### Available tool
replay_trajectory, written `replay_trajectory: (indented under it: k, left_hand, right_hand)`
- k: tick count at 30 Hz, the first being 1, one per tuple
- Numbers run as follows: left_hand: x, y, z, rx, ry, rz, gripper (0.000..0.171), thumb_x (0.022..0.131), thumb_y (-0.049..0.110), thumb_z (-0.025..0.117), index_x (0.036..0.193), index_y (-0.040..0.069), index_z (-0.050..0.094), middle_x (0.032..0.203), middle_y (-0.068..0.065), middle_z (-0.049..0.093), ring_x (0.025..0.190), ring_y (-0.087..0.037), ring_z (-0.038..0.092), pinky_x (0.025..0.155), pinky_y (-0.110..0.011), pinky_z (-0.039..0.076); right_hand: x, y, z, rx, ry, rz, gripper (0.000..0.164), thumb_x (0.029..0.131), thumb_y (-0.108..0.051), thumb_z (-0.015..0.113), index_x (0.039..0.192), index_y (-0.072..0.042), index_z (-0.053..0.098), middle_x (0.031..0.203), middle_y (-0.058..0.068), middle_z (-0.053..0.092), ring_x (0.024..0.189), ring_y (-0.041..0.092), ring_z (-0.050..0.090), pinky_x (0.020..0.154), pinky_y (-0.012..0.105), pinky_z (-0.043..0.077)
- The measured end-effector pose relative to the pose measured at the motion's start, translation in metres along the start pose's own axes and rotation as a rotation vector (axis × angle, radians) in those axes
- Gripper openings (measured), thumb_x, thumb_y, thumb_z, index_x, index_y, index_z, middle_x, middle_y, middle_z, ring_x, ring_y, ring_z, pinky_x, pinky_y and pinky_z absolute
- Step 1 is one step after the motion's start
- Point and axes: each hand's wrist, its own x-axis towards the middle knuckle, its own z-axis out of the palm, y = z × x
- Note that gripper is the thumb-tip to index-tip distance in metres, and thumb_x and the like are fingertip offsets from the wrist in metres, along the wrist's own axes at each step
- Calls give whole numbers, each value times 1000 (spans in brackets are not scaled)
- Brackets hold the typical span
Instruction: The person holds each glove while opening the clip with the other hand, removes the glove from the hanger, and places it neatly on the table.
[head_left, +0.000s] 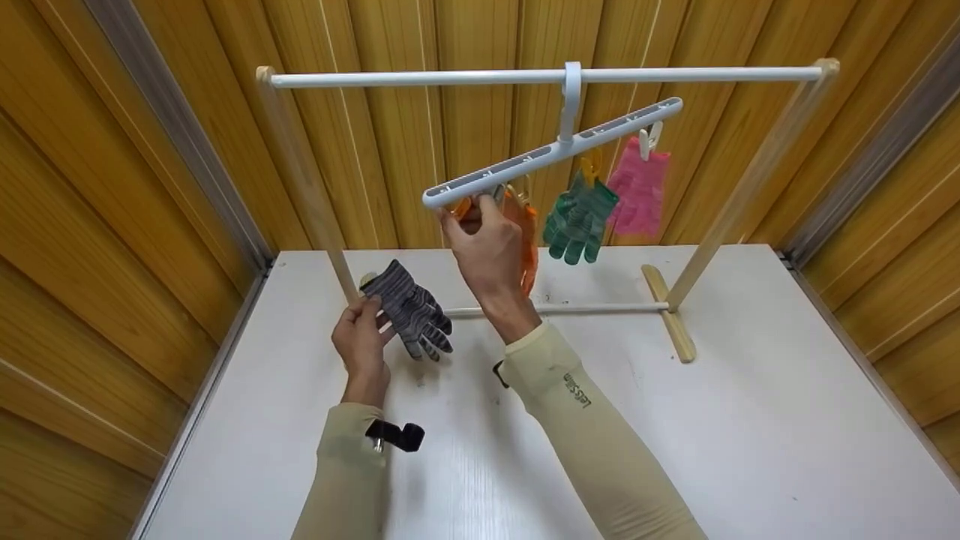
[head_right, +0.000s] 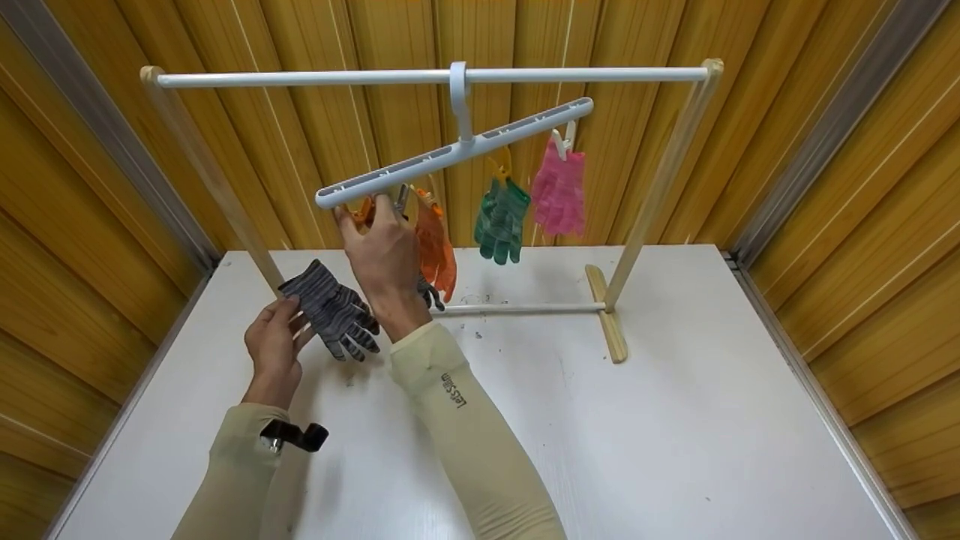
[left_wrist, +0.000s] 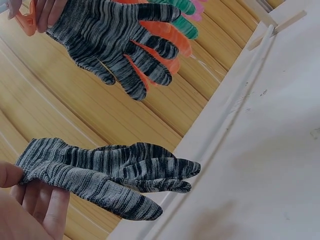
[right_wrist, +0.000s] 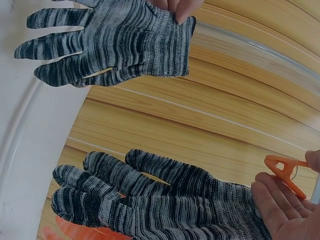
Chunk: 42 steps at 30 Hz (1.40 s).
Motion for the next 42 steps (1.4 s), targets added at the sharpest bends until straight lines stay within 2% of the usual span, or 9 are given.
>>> replay_trajectory:
  k: [8,20,29,37,42]
  left_hand:
    - [0,-10,-8,-46,51,-60,29,109,13,60,128,-8,63,116,-17,68,92,-18,74,77,-31,63]
    - [-3,-24,-19,-123,105,-165,32,108,12,60,132,-9,59,116,-18,67,91,-17,74,77,-30,63]
    - [-7,-33,-23,-136,145,-230,42,108,13,55,144,-9,52,136,-29,61,111,-30,70,103,-46,55]
    - [-9,-42,-25,-182,159,-270,48,109,12,52,150,-11,47,143,-32,57,117,-33,67,90,-35,60]
    - [-12,-48,-28,-198,142,-302,51,110,11,49,155,-10,42,148,-33,53,131,-41,59,102,-44,55]
  right_hand:
    - [0,1,0,8,-2,-4,33,99,-20,80,118,4,68,91,11,74,80,18,72,76,29,62]
    - [0,2,-1,-9,-16,4,37,100,-21,79,124,5,67,97,11,77,86,19,76,80,30,63]
    - [0,3,-2,-4,-18,14,37,100,-23,79,122,5,68,92,9,75,82,16,73,75,30,63]
    - [-1,3,-1,-7,-15,7,38,100,-22,79,124,5,67,95,11,76,83,19,74,78,30,63]
    - [-1,3,-1,-5,-17,3,36,100,-22,78,123,3,67,93,10,75,82,17,73,77,29,62]
